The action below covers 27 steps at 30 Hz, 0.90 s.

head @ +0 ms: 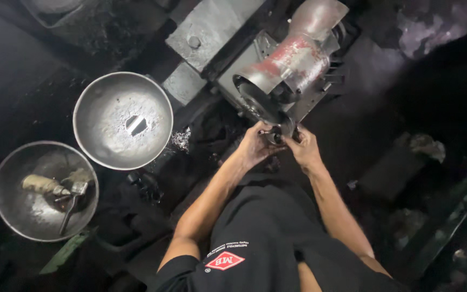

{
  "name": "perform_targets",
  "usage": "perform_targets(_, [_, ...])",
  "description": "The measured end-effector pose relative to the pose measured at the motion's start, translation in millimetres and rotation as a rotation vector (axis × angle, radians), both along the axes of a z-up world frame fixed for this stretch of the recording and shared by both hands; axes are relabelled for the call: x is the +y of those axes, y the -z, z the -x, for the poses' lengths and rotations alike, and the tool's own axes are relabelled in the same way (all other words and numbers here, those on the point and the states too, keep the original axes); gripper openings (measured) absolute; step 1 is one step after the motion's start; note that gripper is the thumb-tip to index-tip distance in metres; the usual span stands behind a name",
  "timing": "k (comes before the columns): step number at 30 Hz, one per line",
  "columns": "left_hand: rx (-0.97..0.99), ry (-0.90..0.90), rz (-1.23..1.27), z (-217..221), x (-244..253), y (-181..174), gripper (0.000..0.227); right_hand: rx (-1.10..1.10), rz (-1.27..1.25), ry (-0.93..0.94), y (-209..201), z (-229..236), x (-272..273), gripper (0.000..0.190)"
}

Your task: The person picks up small metal parts from a bowl and grinds them against a bench grinder wheel. They rotate the parts to grind different surfaces and occasionally dip them into a liquid in a second bowl before continuing to grind.

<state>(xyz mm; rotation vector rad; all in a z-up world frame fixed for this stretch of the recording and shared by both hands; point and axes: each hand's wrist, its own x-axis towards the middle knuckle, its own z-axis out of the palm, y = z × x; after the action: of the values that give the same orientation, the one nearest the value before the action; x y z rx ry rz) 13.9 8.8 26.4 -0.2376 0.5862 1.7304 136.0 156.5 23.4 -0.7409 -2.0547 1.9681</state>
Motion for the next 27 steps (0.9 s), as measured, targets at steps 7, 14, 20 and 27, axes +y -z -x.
perform_targets(7, [-0.022,-0.037,0.073,15,-8,-8,0.039,-0.058,-0.142,-0.123,4,35,21,0.029])
perform_targets(14, [0.008,-0.059,0.071,7,-19,2,0.042,-0.03,-0.076,-0.143,19,38,14,0.034])
perform_targets(20, [0.141,-0.017,0.13,-7,-8,3,0.044,-0.049,0.036,-0.09,27,13,23,0.036])
perform_targets(27, [0.134,-0.064,0.108,8,-9,2,0.044,-0.037,-0.035,-0.133,25,39,27,0.04])
